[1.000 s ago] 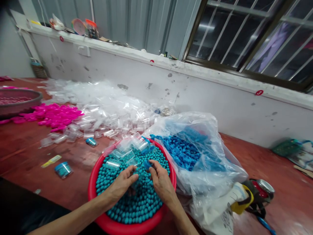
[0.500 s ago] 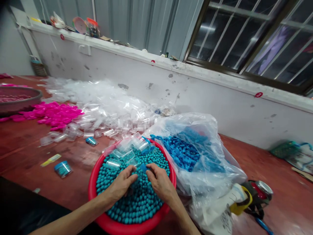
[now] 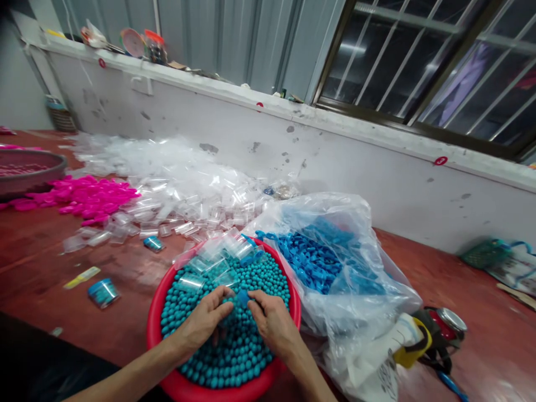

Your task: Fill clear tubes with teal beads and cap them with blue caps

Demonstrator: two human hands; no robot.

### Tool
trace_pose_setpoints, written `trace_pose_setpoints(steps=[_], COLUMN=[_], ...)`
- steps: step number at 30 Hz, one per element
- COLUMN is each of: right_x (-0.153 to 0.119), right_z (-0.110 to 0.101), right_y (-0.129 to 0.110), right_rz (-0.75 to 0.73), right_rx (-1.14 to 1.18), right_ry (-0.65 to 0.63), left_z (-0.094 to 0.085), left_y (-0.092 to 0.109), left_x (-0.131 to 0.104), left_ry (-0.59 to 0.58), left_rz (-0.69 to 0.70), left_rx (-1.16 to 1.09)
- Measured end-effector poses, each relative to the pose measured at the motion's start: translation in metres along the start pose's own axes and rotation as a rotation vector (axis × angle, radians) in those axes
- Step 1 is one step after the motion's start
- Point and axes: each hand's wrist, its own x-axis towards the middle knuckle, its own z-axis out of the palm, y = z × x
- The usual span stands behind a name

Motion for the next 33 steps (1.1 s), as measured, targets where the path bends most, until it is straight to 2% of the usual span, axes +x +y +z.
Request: trace_pose_setpoints(steps=[2,5,8,14,18,22,28,33], right_x=[-0.001,0.0,0.001,0.001,-0.001,-0.005,-0.008,-0.007], right_z=[-0.002,-0.001,0.007,0.019,0.02,0.017,0.017,0.01], right_y=[0.002,0.002,-0.004,-0.016,-0.016,-0.016,-0.012,-0.002], right_rz=[0.022,0.069,0.03,-0.011,-0.047,-0.099,-0.19,-0.161], right_rx=[-0.014,0.042,0.093,0.089,0.092,0.031,-0.103,0.069], right_ry=[0.006,0.073,0.085,0.124,0.138,0.088,-0.027,-0.024], left_z=[-0.001,0.0,0.002,0.004,0.003,0.003,0.004,0.002], left_y=[0.002,0.004,0.006,0.007,0.005,0.003,0.001,0.001], left_x=[0.0,-0.001,-0.002,-0.005,-0.004,-0.003,-0.004,-0.005], left_ry=[0.021,-0.035,-0.067,-0.044,-0.057,-0.055,-0.009,-0.016], left_rz=[-0.009,-0.004,0.021,0.095,0.07,0.048,0.112,0.092], left_rx=[-0.028,-0.042,-0.024,0.004,-0.051,-0.093,-0.074,-0.051])
